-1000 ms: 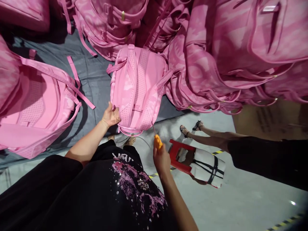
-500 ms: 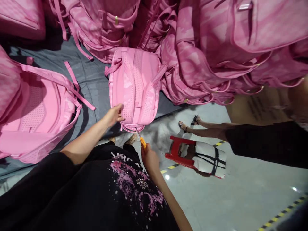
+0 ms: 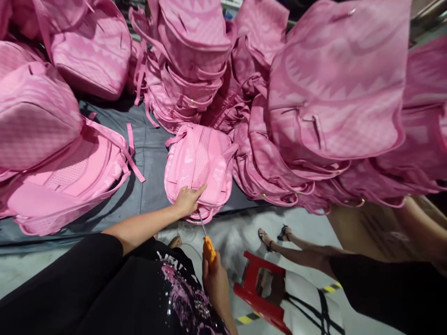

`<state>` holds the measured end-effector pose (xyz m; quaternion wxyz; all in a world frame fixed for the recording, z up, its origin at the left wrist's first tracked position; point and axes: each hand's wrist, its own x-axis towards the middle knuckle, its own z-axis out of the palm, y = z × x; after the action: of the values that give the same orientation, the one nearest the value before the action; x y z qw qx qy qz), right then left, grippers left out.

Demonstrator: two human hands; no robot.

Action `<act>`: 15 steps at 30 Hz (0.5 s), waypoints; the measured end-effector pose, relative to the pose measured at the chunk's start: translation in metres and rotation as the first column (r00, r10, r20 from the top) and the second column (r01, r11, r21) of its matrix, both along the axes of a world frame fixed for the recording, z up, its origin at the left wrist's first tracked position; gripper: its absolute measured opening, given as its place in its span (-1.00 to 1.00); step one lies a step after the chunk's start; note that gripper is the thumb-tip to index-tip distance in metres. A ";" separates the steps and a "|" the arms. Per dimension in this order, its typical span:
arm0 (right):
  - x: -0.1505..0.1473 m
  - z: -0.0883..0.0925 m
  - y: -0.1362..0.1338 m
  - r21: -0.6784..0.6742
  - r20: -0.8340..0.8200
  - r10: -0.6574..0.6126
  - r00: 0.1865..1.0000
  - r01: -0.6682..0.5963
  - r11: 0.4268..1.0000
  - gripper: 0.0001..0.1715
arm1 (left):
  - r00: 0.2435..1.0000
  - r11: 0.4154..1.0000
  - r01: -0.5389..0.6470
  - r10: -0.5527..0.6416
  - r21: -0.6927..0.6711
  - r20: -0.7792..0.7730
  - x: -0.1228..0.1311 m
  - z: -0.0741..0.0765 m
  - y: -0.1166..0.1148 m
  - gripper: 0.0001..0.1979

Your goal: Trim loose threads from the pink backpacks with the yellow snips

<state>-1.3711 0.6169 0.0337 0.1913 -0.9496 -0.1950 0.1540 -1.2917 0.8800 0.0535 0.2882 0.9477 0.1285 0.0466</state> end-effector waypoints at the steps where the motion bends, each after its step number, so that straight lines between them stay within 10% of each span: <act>1: 0.000 -0.003 -0.008 0.114 0.086 -0.006 0.996 -0.003 0.993 -0.43 | 0.991 0.984 -0.108 0.118 -0.141 0.065 -0.001 0.013 0.000 -0.16; 5: 0.006 -0.009 -0.029 0.415 0.239 -0.099 0.966 -0.010 0.910 -0.39 | 0.786 0.662 -0.205 0.550 -0.721 0.283 -0.003 0.044 -0.013 -0.22; 9: 0.018 -0.011 -0.033 0.483 0.116 0.135 0.984 -0.175 0.858 -0.47 | 0.655 0.403 -0.275 0.743 -0.873 0.136 -0.016 0.016 -0.031 -0.53; 15: 0.042 -0.015 -0.016 0.318 -0.225 0.334 0.915 -0.255 0.913 -0.50 | 0.866 0.652 -0.392 0.499 -0.649 -0.023 -0.099 -0.036 -0.053 -0.62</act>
<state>-1.3287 0.6009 0.0191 0.3240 -0.8411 -0.3287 0.2818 -1.3902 0.8272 0.0178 0.5790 0.7255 0.3426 0.1447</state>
